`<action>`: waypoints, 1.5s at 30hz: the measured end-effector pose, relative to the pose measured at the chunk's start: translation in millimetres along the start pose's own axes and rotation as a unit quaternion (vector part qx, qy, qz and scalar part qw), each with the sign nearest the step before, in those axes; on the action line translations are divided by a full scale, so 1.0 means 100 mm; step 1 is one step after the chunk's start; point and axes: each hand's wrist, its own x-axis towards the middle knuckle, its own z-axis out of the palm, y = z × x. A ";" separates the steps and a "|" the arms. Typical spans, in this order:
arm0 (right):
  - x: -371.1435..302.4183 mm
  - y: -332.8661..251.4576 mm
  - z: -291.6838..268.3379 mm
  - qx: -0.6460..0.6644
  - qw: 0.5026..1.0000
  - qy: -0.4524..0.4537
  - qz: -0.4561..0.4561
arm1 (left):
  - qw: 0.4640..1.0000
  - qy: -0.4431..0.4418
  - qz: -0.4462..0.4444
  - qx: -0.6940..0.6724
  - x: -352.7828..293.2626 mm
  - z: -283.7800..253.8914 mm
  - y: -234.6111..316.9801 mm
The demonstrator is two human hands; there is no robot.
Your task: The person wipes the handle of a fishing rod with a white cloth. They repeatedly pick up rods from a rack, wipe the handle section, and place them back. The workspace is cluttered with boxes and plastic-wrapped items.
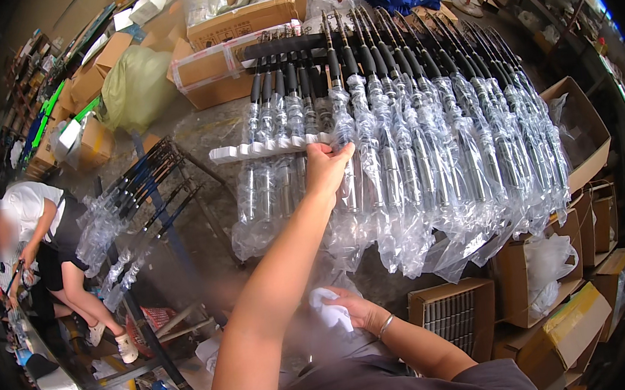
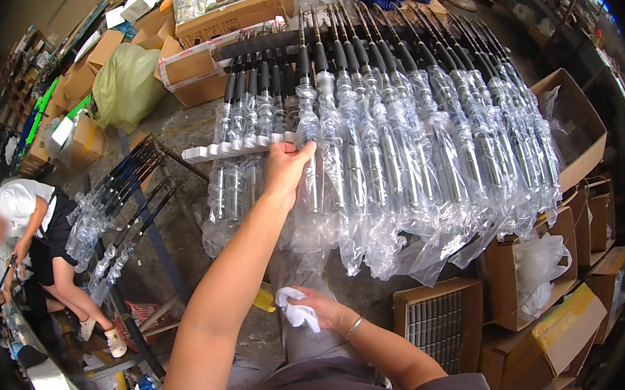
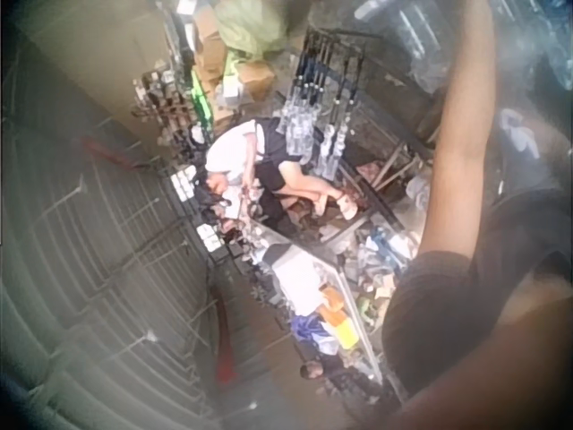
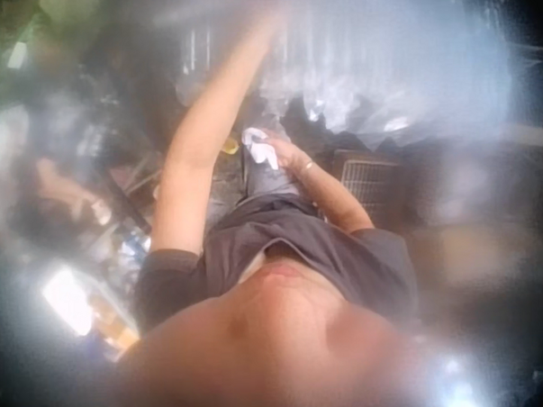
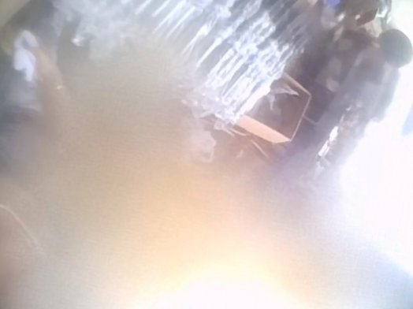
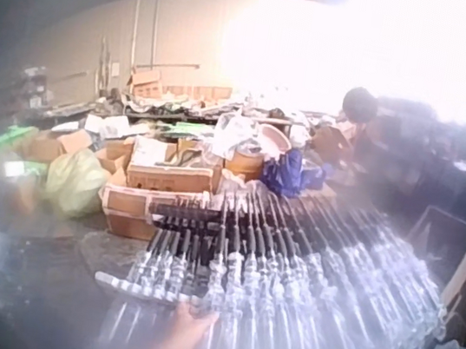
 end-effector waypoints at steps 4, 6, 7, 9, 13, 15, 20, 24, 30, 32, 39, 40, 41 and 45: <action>-0.01 -0.07 0.08 -0.019 0.999 0.029 0.006 | 1.000 -0.027 0.010 0.006 -0.04 -0.02 0.04; 0.01 -0.04 0.05 -0.009 1.000 0.017 0.001 | 0.999 -0.027 0.024 0.014 -0.03 -0.04 -0.01; 0.02 -0.03 0.04 -0.005 1.000 0.012 0.000 | 0.999 -0.025 0.031 0.017 -0.02 -0.05 -0.03; 0.04 -0.03 0.03 -0.017 1.000 0.011 0.001 | 0.998 -0.021 0.044 0.035 0.01 -0.07 -0.05; 0.01 -0.05 0.08 -0.029 0.999 -0.015 -0.014 | 0.999 -0.012 0.031 0.015 0.08 -0.02 -0.25; 0.01 -0.02 -0.08 -0.024 1.000 -0.003 -0.012 | 0.989 0.025 0.144 0.032 0.02 0.08 -0.37; -0.06 0.04 -0.15 -0.022 0.999 -0.006 -0.040 | 0.935 0.027 0.342 0.089 -0.75 -0.86 -0.28; -0.03 -0.04 0.08 -0.043 0.997 0.054 0.025 | 0.955 0.069 0.241 0.158 -1.46 -2.01 -0.79; 0.33 0.22 0.51 -0.297 0.954 0.021 0.026 | 0.942 0.215 0.129 0.222 -2.34 -3.39 -1.40; 0.49 0.34 0.36 -0.327 0.943 -0.016 0.058 | 0.931 0.256 0.110 0.235 -2.44 -3.74 -1.56; 0.78 0.61 0.72 -0.003 0.976 0.009 0.216 | 0.867 0.325 0.135 0.352 -1.91 -4.79 -1.46; 0.76 0.65 0.72 -0.016 0.979 0.050 0.195 | 0.840 0.329 0.175 0.395 -1.71 -4.96 -1.39; 0.73 0.69 0.64 -0.018 0.977 0.075 0.197 | 0.815 0.330 0.176 0.443 -1.52 -5.14 -1.35; 0.76 0.72 0.49 -0.157 0.963 0.103 0.192 | 0.740 0.288 0.125 0.595 -0.71 -5.73 -1.28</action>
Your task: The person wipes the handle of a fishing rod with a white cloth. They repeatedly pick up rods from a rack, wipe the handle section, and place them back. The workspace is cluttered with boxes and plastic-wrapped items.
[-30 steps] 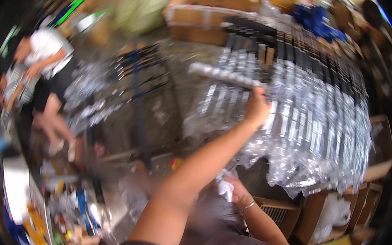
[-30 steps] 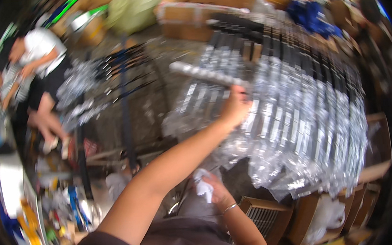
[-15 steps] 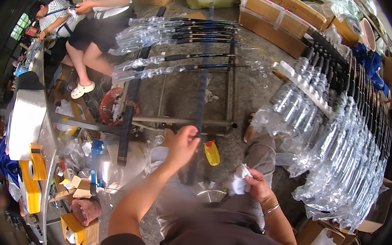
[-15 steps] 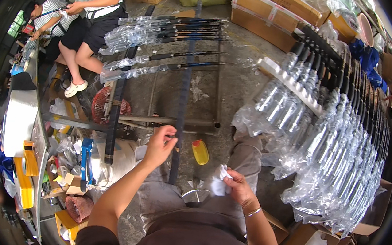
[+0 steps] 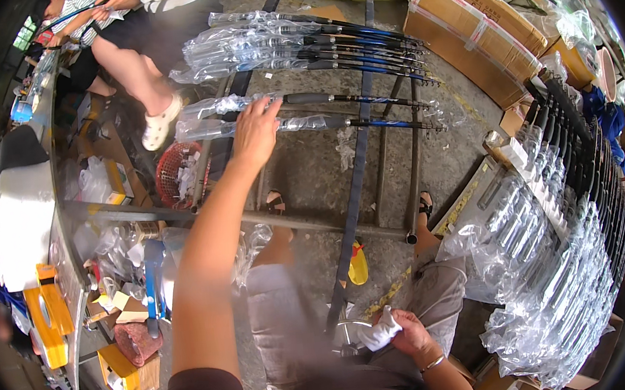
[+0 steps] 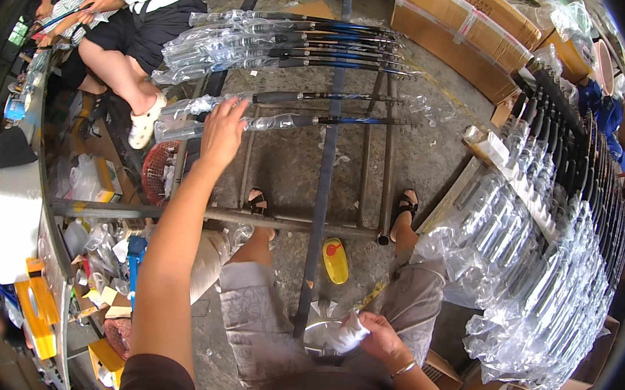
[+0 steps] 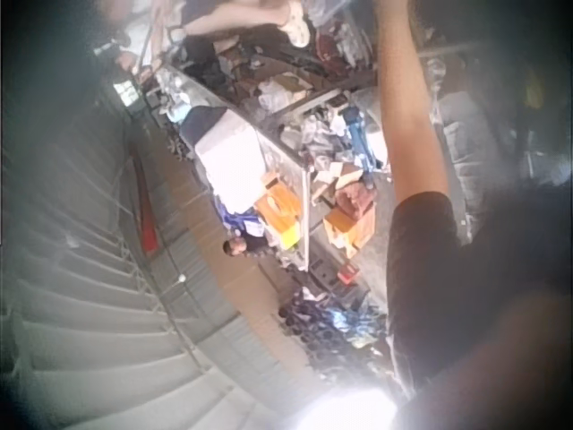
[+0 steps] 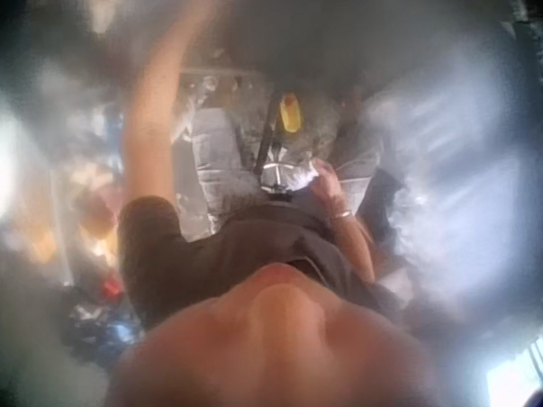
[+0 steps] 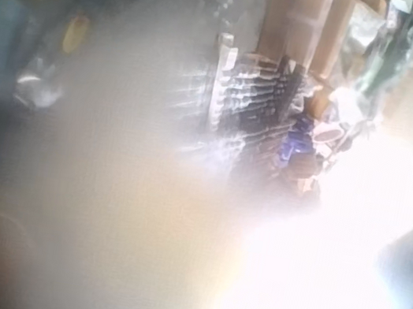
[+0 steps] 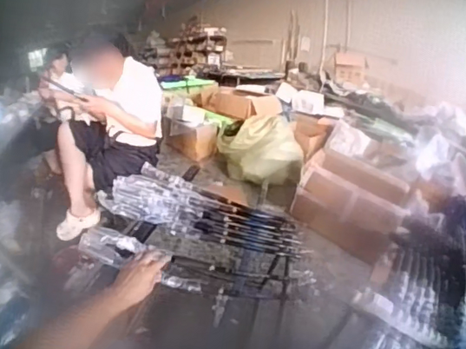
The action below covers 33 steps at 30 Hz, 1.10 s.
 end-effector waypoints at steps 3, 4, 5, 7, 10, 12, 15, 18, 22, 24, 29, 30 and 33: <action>0.02 0.00 -0.01 0.012 0.999 0.032 0.008 | 0.997 -0.038 0.033 0.062 0.40 0.16 -0.14; 0.02 -0.04 0.04 0.026 0.999 0.043 0.016 | 0.997 -0.046 0.035 0.060 0.49 0.20 -0.16; 0.03 -0.05 0.05 0.040 0.997 0.054 0.025 | 0.996 -0.053 0.036 0.058 0.56 0.24 -0.16; 0.06 0.01 -0.07 0.073 0.993 0.088 0.034 | 0.999 -0.030 0.041 0.004 0.74 0.29 -0.16; 0.13 0.02 -0.12 0.075 0.991 0.103 0.046 | 0.998 0.001 0.060 -0.005 1.00 0.44 -0.21; 0.17 0.04 -0.12 0.079 0.989 0.116 0.056 | 0.996 0.012 0.083 0.039 1.18 0.52 -0.26; 0.20 0.04 -0.14 0.074 0.990 0.108 0.048 | 0.994 -0.023 0.043 0.098 1.39 0.59 -0.26; 0.21 0.00 -0.09 0.076 0.989 0.114 0.051 | 0.989 -0.023 0.026 0.142 1.46 0.68 -0.24; 0.20 -0.12 0.05 0.082 0.987 0.123 0.066 | 0.985 -0.020 0.046 0.165 1.52 0.67 -0.21; 0.19 -0.07 -0.01 0.083 0.993 0.077 0.041 | 0.980 -0.026 0.071 0.186 1.54 0.68 -0.19; 0.16 -0.03 -0.05 0.068 0.994 0.086 0.023 | 0.980 -0.015 0.079 0.183 1.36 0.62 -0.23; 0.17 0.00 -0.08 0.058 0.994 0.087 0.019 | 0.981 0.001 0.084 0.174 1.34 0.60 -0.26; 0.18 0.05 -0.16 0.047 0.995 0.090 0.017 | 0.983 0.029 0.091 0.157 1.30 0.50 -0.28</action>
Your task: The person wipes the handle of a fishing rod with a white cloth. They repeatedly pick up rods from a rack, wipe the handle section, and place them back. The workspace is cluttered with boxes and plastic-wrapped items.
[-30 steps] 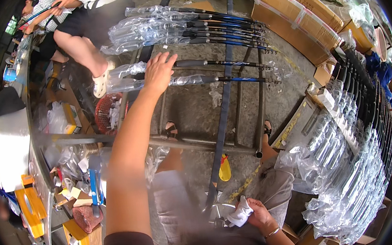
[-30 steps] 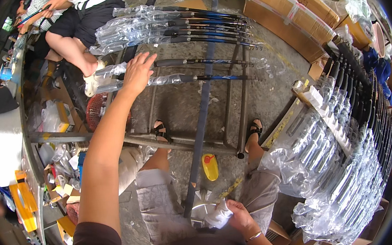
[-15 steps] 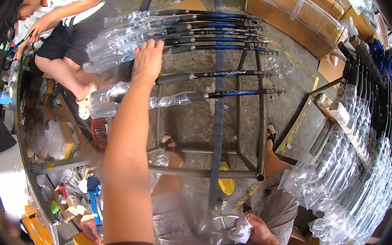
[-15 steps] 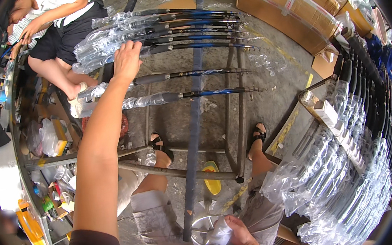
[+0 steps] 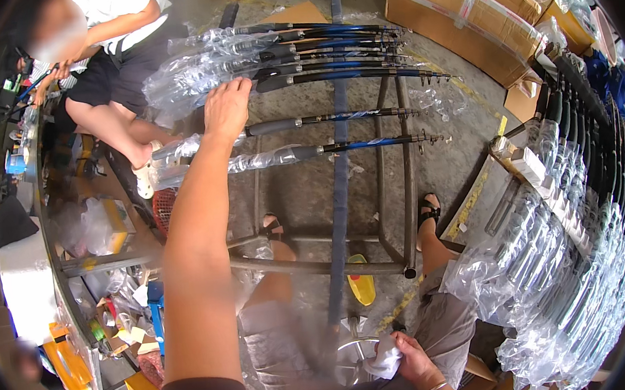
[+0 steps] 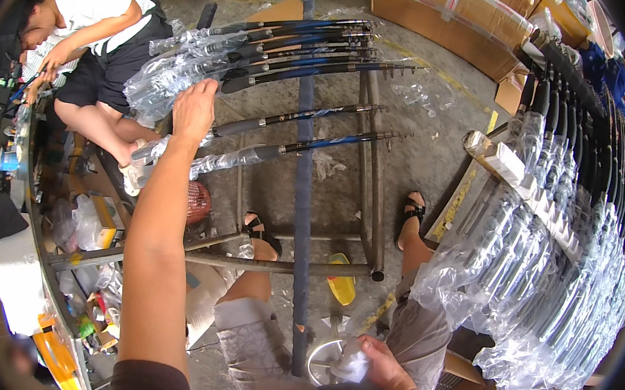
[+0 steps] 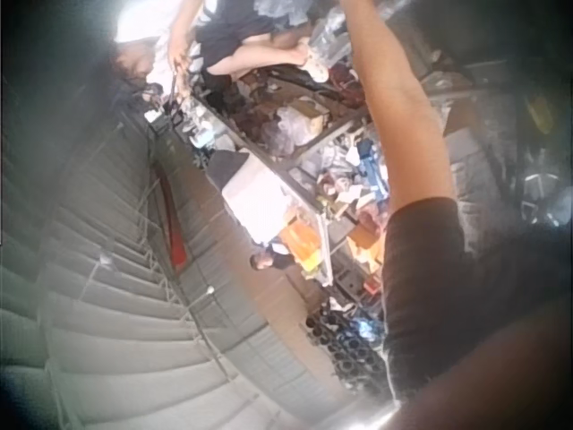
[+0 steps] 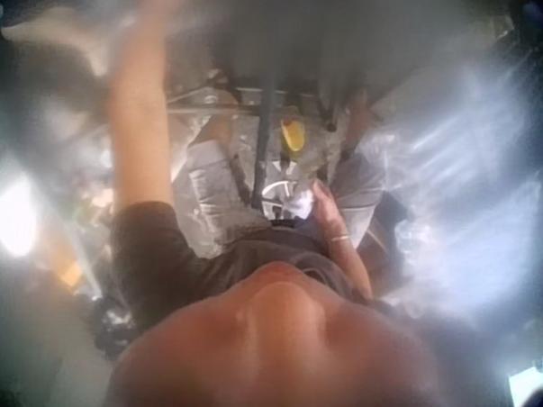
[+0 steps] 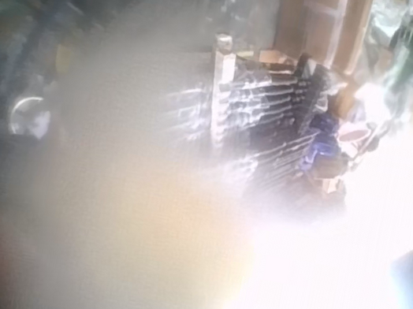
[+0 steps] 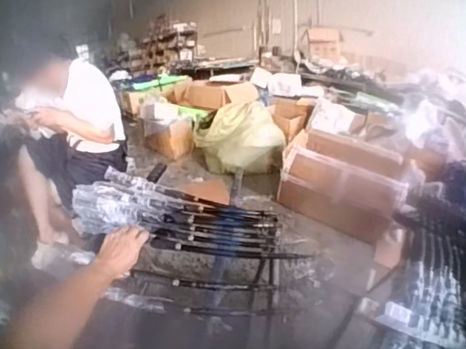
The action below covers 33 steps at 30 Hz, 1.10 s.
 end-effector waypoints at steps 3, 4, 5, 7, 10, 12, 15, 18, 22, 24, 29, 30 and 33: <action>0.00 -0.02 0.00 -0.007 1.000 -0.004 -0.003 | 1.000 -0.008 -0.001 0.011 -0.02 -0.19 0.03; -0.01 -0.02 0.00 -0.011 1.000 -0.007 -0.004 | 1.000 -0.010 0.002 0.023 -0.02 -0.27 0.04; -0.02 -0.02 -0.01 -0.012 1.000 0.002 -0.010 | 0.999 -0.013 0.004 0.034 -0.02 -0.35 0.05; -0.02 0.00 -0.01 -0.014 1.000 0.018 -0.020 | 0.999 0.042 0.012 0.029 -0.03 -0.50 0.03; -0.03 -0.03 0.06 -0.010 0.999 0.002 -0.030 | 0.990 0.125 0.042 0.043 0.01 -0.74 -0.05; -0.03 -0.01 0.08 -0.017 0.999 0.021 -0.037 | 0.995 0.094 0.011 0.023 0.04 -1.04 -0.07; 0.02 0.04 -0.07 -0.024 0.998 0.000 -0.058 | 0.993 0.112 0.022 0.019 0.09 -1.55 -0.12; 0.00 0.03 0.01 -0.040 0.996 -0.003 -0.074 | 0.989 0.144 0.004 -0.012 0.07 -2.16 -0.06; -0.02 -0.01 0.04 -0.052 0.993 -0.054 -0.090 | 0.960 0.206 -0.074 -0.177 -0.15 -2.83 0.16; -0.02 0.00 0.03 -0.063 0.991 -0.078 -0.094 | 0.925 0.244 -0.076 -0.283 -0.38 -3.22 0.40; -0.07 0.04 0.11 -0.084 0.985 -0.124 -0.082 | 0.716 0.210 -0.229 -0.624 -1.23 -3.87 0.73; -0.04 0.04 0.07 -0.090 0.983 -0.127 -0.096 | 0.700 0.226 -0.223 -0.640 -1.37 -3.97 0.82; -0.06 0.03 0.11 -0.121 0.978 -0.118 -0.122 | 0.632 0.235 -0.249 -0.695 -2.01 -4.22 1.16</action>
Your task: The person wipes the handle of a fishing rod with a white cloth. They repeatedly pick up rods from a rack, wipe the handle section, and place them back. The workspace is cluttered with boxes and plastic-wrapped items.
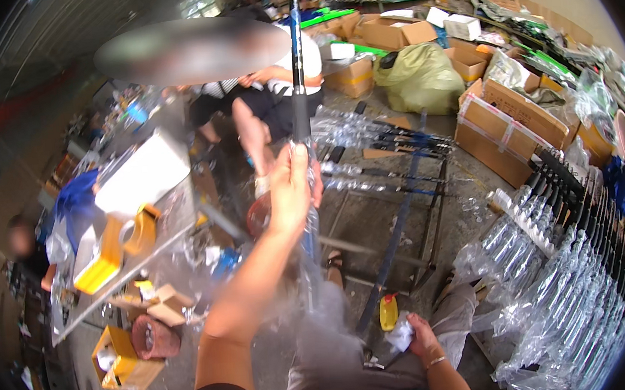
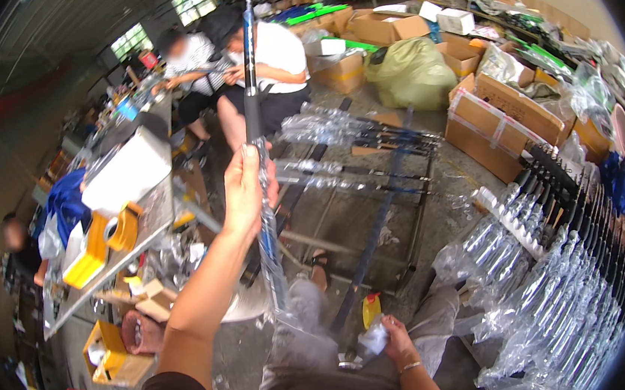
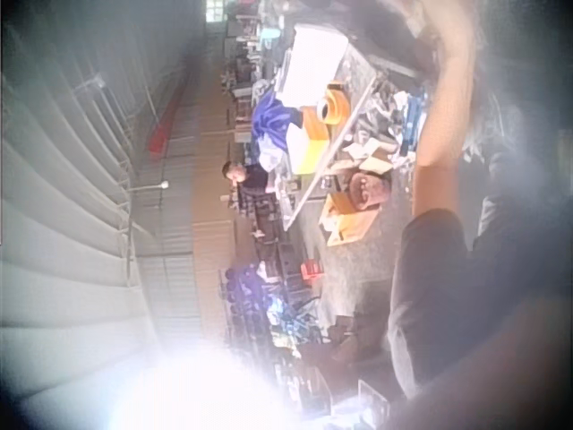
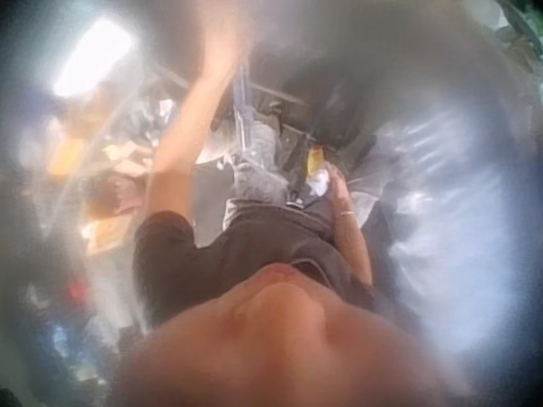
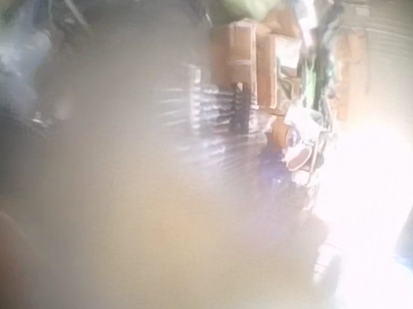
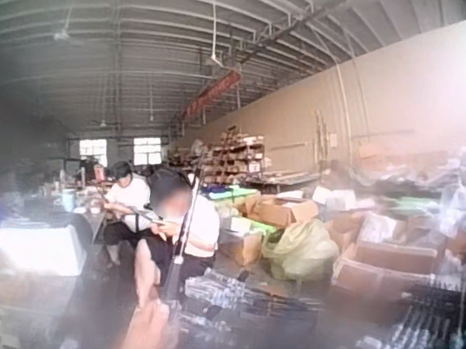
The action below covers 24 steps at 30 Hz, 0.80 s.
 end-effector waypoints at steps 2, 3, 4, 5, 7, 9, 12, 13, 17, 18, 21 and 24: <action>0.01 0.05 0.01 -0.037 0.999 0.003 0.002 | 0.999 0.034 -0.027 -0.026 -0.59 -0.23 0.05; -0.02 0.03 0.04 -0.045 0.999 -0.003 -0.004 | 0.998 0.043 -0.035 -0.043 -0.84 -0.32 0.01; -0.07 0.02 0.06 -0.052 0.999 -0.007 -0.007 | 0.996 0.053 -0.047 -0.061 -1.10 -0.42 -0.06; -0.04 0.06 -0.04 -0.056 0.998 -0.016 -0.003 | 0.995 0.044 -0.042 -0.078 -1.33 -0.48 -0.13; -0.08 0.06 -0.02 -0.075 0.997 -0.012 -0.007 | 0.993 0.051 -0.058 -0.085 -1.71 -0.59 -0.29; -0.24 0.00 0.18 -0.095 0.995 -0.003 -0.014 | 0.988 0.047 -0.104 -0.100 -2.03 -0.65 -0.48; -0.25 -0.04 0.17 -0.107 0.993 -0.035 -0.031 | 0.990 0.036 -0.086 -0.103 -2.21 -0.72 -0.49; -0.26 -0.05 0.19 -0.100 0.993 -0.057 -0.031 | 0.990 0.023 -0.099 -0.094 -2.26 -0.74 -0.49; -0.33 -0.13 0.49 -0.059 0.993 -0.080 -0.059 | 0.984 -0.017 -0.158 -0.078 -2.44 -0.83 -0.62; -0.34 -0.20 0.60 -0.059 0.991 -0.101 -0.065 | 0.980 -0.025 -0.179 -0.081 -2.48 -0.84 -0.67; -0.43 -0.44 1.10 -0.054 0.984 -0.148 -0.082 | 0.977 -0.022 -0.192 -0.090 -2.51 -0.86 -0.73; -0.42 -0.74 1.42 -0.084 0.963 -0.239 -0.093 | 0.983 0.005 -0.170 -0.066 -2.46 -0.77 -0.78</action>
